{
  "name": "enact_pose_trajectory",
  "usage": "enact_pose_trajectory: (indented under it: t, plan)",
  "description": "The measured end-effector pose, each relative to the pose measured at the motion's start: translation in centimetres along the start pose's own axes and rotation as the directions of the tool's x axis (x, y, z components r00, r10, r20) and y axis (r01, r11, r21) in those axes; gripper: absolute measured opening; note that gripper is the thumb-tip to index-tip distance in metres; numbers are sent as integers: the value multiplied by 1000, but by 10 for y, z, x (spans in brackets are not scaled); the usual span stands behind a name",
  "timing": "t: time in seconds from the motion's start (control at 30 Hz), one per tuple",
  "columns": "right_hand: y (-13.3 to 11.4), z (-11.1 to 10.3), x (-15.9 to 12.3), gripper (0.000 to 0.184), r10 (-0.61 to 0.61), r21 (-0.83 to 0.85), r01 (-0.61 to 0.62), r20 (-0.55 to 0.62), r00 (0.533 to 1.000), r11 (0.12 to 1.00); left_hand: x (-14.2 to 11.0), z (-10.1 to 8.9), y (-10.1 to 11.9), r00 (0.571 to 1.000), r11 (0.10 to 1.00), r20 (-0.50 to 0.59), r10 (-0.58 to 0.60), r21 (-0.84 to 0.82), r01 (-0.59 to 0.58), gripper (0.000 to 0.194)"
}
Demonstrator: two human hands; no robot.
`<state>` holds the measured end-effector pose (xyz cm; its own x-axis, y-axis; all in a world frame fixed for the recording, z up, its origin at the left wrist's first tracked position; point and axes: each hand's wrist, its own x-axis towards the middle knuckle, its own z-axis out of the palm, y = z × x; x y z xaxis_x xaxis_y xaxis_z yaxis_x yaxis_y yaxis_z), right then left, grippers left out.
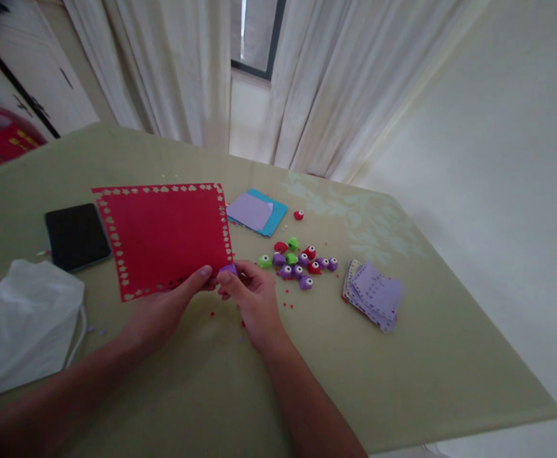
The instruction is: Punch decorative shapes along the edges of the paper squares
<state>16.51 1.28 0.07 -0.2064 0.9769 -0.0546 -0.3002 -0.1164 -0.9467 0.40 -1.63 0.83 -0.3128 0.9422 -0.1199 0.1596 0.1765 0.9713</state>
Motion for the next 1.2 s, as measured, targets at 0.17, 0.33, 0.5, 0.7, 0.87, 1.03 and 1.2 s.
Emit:
enact_pose_trajectory:
  t: [0.17, 0.33, 0.5, 0.7, 0.87, 1.03, 1.2]
  plan:
    - [0, 1, -1, 37, 36, -2, -36, 16, 999, 999, -1, -1, 7, 999, 997, 50, -16, -80, 20, 30]
    - [0, 2, -1, 35, 25, 26, -26, 21, 999, 999, 0, 0, 3, 999, 999, 36, 13, -34, -12, 30]
    - [1, 3, -1, 36, 24, 37, -25, 15, 1000, 999, 1, 1, -4, 997, 998, -15, 70, 3, -70, 29]
    - [1, 3, -2, 36, 24, 8, -24, 4, 1000, 1000, 1, 2, -5, 997, 997, -3, 75, -11, -75, 26]
    - [2, 3, -1, 33, -8, -14, 8, -1, 1000, 1000, -1, 4, 0, 998, 997, -29, 63, -45, -64, 23]
    - [3, 3, -1, 34, -7, -21, 7, -5, 1000, 1000, -1, 4, 1, 999, 999, -29, 33, -30, -34, 25]
    - [3, 3, -1, 34, -17, -16, 17, -6, 1000, 1000, -1, 4, 2, 999, 998, -23, 33, -44, -34, 23]
